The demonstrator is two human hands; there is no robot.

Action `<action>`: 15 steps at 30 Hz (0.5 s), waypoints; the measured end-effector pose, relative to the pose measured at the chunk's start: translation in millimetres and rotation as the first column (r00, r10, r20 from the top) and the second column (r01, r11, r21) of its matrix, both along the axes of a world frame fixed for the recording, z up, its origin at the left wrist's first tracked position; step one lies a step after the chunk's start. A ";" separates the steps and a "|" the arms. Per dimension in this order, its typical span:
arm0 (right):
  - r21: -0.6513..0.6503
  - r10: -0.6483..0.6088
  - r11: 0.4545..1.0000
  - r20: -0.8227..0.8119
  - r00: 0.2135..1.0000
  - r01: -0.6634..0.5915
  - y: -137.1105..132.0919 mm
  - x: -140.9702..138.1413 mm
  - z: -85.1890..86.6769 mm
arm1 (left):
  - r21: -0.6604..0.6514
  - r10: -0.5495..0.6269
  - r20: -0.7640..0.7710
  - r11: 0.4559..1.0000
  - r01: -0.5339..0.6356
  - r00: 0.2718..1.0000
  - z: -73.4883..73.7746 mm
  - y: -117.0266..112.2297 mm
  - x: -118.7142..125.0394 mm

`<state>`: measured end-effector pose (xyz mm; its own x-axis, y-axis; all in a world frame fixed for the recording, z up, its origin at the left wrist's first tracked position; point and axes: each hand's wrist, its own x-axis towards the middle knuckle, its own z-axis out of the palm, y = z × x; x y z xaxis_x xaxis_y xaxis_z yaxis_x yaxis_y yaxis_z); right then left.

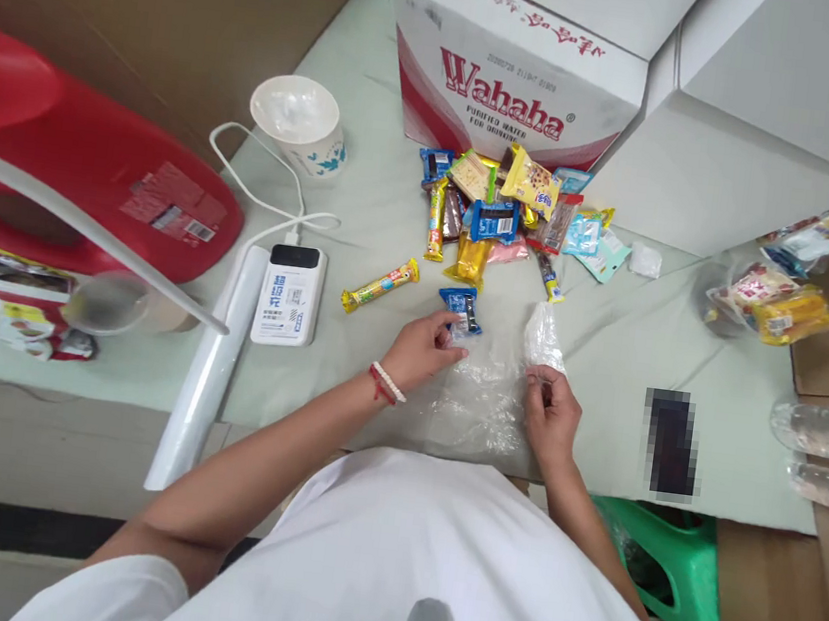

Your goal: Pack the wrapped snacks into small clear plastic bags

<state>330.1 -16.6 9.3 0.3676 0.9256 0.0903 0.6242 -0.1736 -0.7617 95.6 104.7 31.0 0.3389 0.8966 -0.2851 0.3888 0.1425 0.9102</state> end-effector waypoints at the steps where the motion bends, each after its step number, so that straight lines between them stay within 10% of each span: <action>1: 0.008 -0.025 1.000 -0.001 1.000 0.025 -1.6 0.9 0.5 | -0.044 0.011 0.073 0.999 -0.008 0.997 -2.0 -1.1 -1.7; 5: 0.046 -0.056 0.997 -0.012 0.998 0.056 -1.7 -0.5 8.0 | -0.093 0.107 0.339 0.992 -0.080 0.935 2.4 -5.0 -21.1; 9: 0.015 0.091 0.996 -0.065 0.994 -0.090 -9.9 11.4 26.7 | -0.281 0.033 0.422 0.955 0.096 0.906 16.2 -6.4 -40.6; 12: -0.205 0.226 0.944 -0.173 0.959 -0.260 -59.4 61.0 38.8 | -0.241 -0.040 0.359 0.961 0.134 0.933 20.6 -6.9 -53.7; 15: -0.586 0.171 0.769 -0.195 0.966 -0.255 -150.6 150.2 52.0 | -0.154 -0.011 0.293 0.986 0.058 0.956 16.4 -8.3 -66.2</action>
<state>480.3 -167.2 61.3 0.1234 0.8304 -0.5433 0.6090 -0.4956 -0.6192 29.4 96.4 47.4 0.4583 0.8337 -0.3081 0.1187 0.2861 0.9508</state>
